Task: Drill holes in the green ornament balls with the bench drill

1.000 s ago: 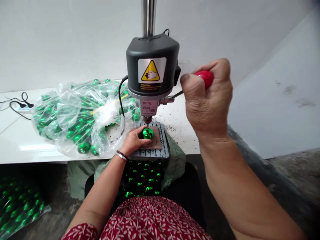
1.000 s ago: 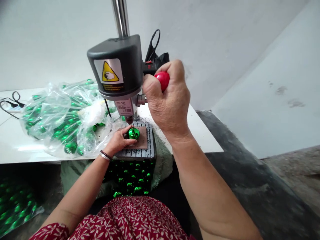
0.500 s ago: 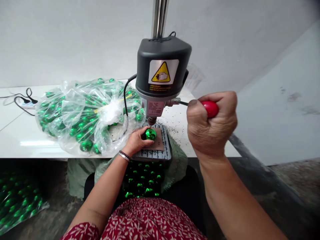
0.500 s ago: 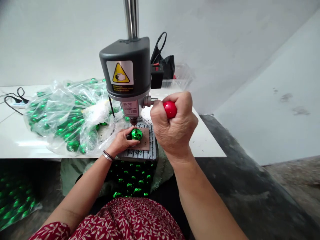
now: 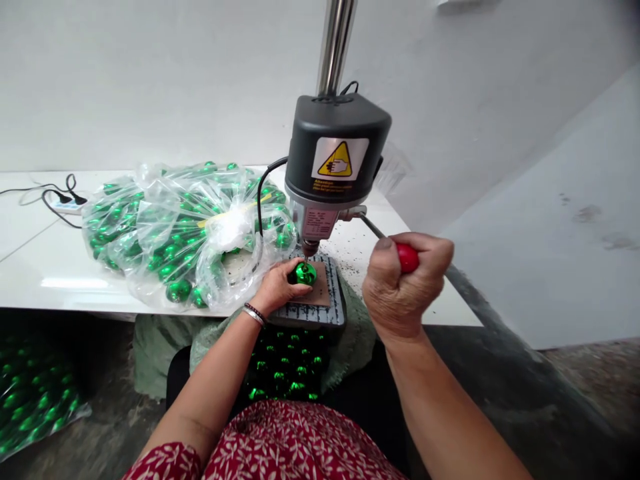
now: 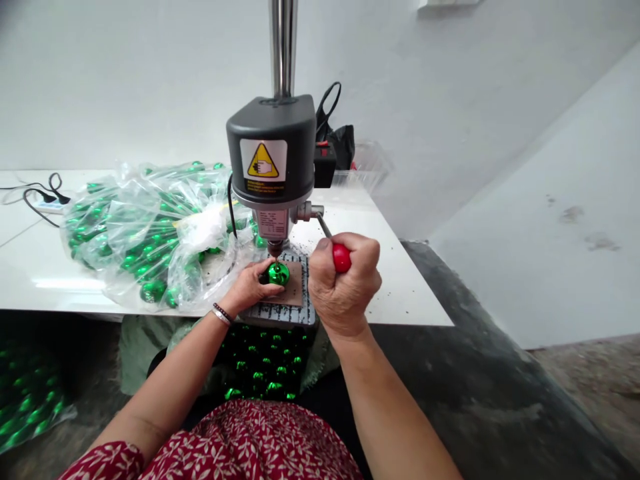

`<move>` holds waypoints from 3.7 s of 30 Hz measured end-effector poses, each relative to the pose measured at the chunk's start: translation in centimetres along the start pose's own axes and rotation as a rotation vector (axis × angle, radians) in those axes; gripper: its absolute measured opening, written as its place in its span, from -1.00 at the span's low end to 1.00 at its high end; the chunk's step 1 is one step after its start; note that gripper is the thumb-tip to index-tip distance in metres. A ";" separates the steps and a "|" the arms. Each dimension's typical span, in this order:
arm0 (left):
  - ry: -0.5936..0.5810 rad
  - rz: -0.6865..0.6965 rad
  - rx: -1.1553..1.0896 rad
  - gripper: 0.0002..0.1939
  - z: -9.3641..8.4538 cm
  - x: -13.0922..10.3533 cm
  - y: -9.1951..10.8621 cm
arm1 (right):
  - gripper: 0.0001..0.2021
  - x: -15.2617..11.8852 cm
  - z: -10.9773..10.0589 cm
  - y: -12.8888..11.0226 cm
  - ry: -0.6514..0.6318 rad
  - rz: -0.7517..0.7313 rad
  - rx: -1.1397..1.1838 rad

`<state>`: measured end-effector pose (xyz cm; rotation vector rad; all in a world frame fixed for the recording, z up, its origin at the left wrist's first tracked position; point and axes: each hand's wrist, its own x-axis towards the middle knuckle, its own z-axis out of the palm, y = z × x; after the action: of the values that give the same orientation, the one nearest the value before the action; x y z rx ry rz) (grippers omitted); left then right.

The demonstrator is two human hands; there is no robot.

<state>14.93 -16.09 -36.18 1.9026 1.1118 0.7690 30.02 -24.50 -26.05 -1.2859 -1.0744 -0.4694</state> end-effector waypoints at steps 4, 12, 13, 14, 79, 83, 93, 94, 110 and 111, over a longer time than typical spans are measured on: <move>-0.004 0.055 -0.022 -0.44 0.1 0.0 -0.6 | -0.89 -1.3 0.0 0.7 0.012 -0.022 0.021; -0.007 0.031 0.035 -0.48 0.4 0.0 -0.2 | -0.83 2.3 0.6 -0.3 -0.021 0.042 0.064; 0.003 0.020 0.039 -0.49 0.2 -0.3 0.3 | -0.82 3.6 0.8 -0.7 -0.073 0.087 0.082; 0.017 0.004 0.041 -0.51 0.0 -0.6 0.7 | -0.82 4.9 1.0 -1.1 -0.143 0.134 0.100; 0.200 -0.116 -0.083 -0.40 -1.4 -2.5 0.5 | -0.74 6.8 1.9 -0.7 -0.207 0.137 0.211; 0.124 -0.238 -0.279 -0.42 -2.0 -2.9 0.6 | -0.71 6.7 1.9 -0.3 -0.227 0.125 0.214; 0.043 -0.285 -0.344 -0.46 -2.0 -1.5 1.1 | -0.72 7.0 1.8 0.2 -0.271 0.121 0.180; 0.033 -0.289 -0.331 -0.47 -1.9 -1.3 1.1 | -0.73 7.0 1.8 0.2 -0.273 0.121 0.177; 0.026 -0.179 0.017 -0.51 -1.3 -0.3 1.9 | -0.71 7.1 1.5 -0.3 -0.293 0.120 0.194; 0.021 -0.154 0.053 -0.53 -1.3 -0.2 2.0 | -0.71 7.1 1.5 -0.4 -0.293 0.124 0.196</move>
<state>14.64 -16.47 -33.80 1.8309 1.2871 0.6806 32.49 -21.36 -19.99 -1.2611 -1.2420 -0.0787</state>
